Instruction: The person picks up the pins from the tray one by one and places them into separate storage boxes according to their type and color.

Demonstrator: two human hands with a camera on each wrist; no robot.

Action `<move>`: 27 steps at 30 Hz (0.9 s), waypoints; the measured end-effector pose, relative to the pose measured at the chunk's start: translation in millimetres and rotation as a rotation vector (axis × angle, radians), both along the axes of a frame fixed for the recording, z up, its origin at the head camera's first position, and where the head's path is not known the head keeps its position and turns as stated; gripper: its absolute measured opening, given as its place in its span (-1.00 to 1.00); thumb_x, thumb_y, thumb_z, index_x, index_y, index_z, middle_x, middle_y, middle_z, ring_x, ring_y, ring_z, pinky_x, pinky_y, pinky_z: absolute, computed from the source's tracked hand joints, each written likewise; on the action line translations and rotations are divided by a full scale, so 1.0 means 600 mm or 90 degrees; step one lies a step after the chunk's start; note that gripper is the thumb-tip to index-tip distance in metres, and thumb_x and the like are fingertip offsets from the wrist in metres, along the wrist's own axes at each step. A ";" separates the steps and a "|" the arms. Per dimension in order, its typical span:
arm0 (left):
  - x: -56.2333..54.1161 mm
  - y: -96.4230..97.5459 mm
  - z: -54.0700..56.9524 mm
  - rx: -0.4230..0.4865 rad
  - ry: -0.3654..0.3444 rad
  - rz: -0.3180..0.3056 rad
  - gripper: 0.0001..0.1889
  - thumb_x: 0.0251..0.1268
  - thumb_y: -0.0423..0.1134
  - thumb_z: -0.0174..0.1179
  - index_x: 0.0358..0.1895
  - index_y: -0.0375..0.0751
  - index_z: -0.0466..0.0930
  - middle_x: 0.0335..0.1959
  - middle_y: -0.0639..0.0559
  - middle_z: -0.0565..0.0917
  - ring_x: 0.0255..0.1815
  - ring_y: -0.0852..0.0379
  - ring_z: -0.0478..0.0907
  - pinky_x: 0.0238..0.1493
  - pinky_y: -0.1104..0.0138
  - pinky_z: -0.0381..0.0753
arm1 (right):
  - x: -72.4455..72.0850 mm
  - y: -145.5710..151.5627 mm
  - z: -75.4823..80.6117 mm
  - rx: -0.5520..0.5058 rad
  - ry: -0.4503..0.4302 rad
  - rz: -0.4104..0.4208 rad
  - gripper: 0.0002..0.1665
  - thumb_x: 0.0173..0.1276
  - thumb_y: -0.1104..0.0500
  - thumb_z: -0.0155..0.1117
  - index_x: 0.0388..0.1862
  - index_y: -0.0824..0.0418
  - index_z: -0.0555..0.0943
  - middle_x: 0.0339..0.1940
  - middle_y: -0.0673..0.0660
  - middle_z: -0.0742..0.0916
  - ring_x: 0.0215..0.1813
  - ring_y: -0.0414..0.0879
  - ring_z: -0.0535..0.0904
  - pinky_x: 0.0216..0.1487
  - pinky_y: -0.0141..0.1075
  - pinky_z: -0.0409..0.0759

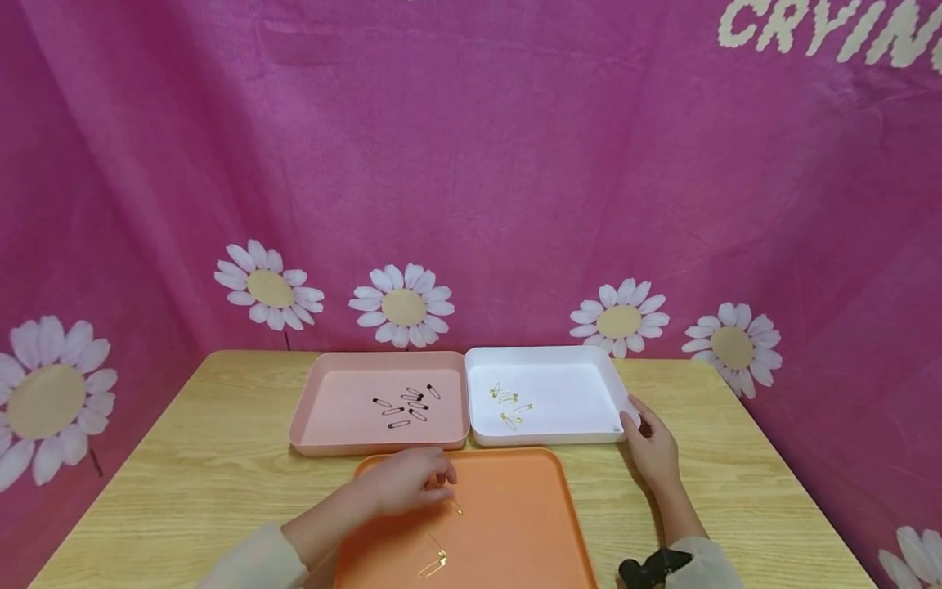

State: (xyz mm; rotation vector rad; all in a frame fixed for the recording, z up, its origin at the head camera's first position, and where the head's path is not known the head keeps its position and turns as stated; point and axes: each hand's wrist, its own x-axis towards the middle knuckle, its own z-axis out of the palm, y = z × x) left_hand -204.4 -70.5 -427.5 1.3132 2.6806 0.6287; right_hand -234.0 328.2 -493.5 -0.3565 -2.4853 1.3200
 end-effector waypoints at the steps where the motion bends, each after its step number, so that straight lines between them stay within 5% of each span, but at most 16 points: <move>1: 0.002 0.000 -0.002 -0.006 0.009 -0.004 -0.88 0.19 -0.20 0.23 -0.26 -0.16 0.62 -0.41 0.09 0.54 -0.42 0.30 0.43 -0.27 0.51 0.45 | 0.000 0.000 0.001 0.000 0.000 -0.001 -0.34 0.39 -0.16 0.02 0.38 0.10 0.31 0.39 0.28 0.37 0.41 0.13 0.24 0.37 0.01 0.19; 15: 0.009 0.019 -0.028 -0.090 0.118 0.009 -0.88 0.13 -0.21 0.26 -0.51 -0.03 0.56 -0.53 0.23 0.39 -0.53 0.35 0.34 -0.42 0.50 0.37 | -0.002 0.001 -0.002 -0.016 0.002 -0.012 -0.35 0.39 -0.15 0.03 0.37 0.10 0.33 0.38 0.26 0.40 0.37 0.07 0.28 0.34 -0.05 0.24; 22: 0.007 0.019 -0.035 -0.090 0.111 0.014 -0.83 0.14 -0.23 0.25 -0.56 -0.01 0.50 -0.55 0.23 0.37 -0.54 0.35 0.31 -0.43 0.51 0.35 | 0.000 -0.001 -0.001 -0.009 0.004 -0.010 -0.35 0.39 -0.14 0.03 0.38 0.11 0.32 0.37 0.27 0.40 0.34 0.08 0.30 0.31 -0.05 0.25; 27: 0.007 0.020 -0.034 -0.073 0.049 0.032 -0.84 0.08 -0.31 0.21 -0.56 -0.04 0.44 -0.57 0.24 0.34 -0.55 0.35 0.28 -0.44 0.51 0.33 | -0.002 -0.001 -0.003 -0.008 0.002 -0.008 -0.35 0.39 -0.15 0.02 0.38 0.10 0.32 0.37 0.26 0.40 0.35 0.08 0.30 0.31 -0.05 0.25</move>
